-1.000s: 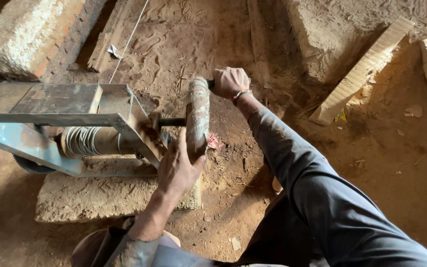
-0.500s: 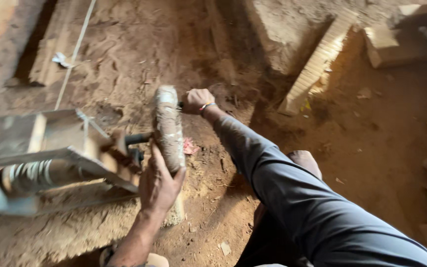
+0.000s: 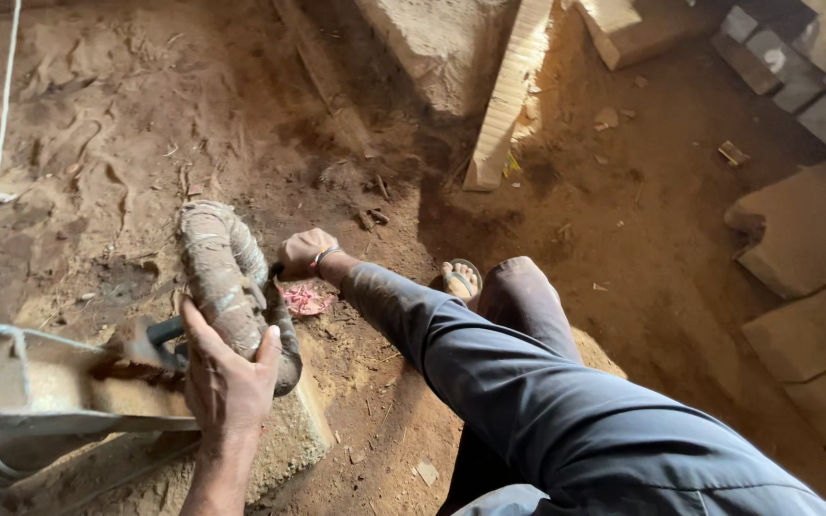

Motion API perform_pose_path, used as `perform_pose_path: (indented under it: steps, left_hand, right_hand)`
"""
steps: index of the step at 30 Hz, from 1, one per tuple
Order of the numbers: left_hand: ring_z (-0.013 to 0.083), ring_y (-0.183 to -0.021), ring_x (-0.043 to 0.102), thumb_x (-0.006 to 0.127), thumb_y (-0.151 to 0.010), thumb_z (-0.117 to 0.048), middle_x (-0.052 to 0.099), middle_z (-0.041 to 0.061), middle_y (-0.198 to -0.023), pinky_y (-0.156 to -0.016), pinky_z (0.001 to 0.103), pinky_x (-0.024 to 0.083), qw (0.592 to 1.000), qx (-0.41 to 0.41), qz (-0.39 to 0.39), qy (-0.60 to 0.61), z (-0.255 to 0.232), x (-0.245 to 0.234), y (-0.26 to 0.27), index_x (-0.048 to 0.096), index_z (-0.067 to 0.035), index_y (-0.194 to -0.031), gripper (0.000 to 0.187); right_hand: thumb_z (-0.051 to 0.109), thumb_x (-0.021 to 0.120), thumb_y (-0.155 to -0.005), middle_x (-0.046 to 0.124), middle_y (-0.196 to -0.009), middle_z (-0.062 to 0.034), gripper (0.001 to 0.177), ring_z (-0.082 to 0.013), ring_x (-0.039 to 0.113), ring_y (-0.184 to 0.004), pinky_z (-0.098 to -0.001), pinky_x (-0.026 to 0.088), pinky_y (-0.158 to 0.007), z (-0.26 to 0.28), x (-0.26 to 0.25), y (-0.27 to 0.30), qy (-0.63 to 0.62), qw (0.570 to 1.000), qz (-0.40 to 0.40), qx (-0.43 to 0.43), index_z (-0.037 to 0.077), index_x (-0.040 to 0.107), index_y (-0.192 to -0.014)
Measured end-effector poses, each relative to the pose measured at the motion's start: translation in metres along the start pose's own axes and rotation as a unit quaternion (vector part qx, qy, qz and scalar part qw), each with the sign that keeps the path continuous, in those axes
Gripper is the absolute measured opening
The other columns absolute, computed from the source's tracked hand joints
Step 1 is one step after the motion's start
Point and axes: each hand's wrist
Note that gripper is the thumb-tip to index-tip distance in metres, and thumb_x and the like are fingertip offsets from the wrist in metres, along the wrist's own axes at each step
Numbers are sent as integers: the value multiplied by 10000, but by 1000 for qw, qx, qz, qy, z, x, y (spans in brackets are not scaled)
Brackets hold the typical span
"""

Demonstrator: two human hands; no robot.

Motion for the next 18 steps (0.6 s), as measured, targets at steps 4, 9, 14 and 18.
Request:
perform_pose_path:
  steps: [4,9,14,18]
  left_hand:
    - [498,-1226,610,821,-846,-309,396,412,-1529,-941,564,583,1000,2,0,-5,-1,-1,-3,60,19,-1619,1133]
    - [513,-1321,556,787,-903,-271,354,416,-1574,-1051,570,534,998,29,-19,43,2,8,-7,58,33,-1631,1074]
    - [527,-1379,520,771,-919,-231,333,424,-1589,-1105,567,516,995,76,-56,39,5,17,-14,58,49,-1637,1050]
    - [503,-1351,553,750,-974,-249,347,411,-1592,-1083,554,549,997,57,-42,40,3,17,-19,47,49,-1640,1013]
  right_hand:
    - [634,632,-843,777,-964,-90,494,-308,741,-898,-427,585,-754,1,18,11,12,1000,27,-2,181,796,-954]
    - [648,651,-805,772,-930,-64,493,-277,737,-853,-406,581,-726,7,32,41,23,997,69,11,207,800,-966]
    - [754,581,-849,768,-946,-71,616,-269,739,-861,-404,573,-740,12,45,68,17,995,98,18,191,784,-996]
    - [682,639,-830,772,-968,-66,551,-270,735,-885,-405,577,-737,12,55,85,24,995,94,0,183,793,-1007]
Point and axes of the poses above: each hand's wrist, its own y-axis away from the middle knuckle, its own x-axis out of the palm, z = x × y
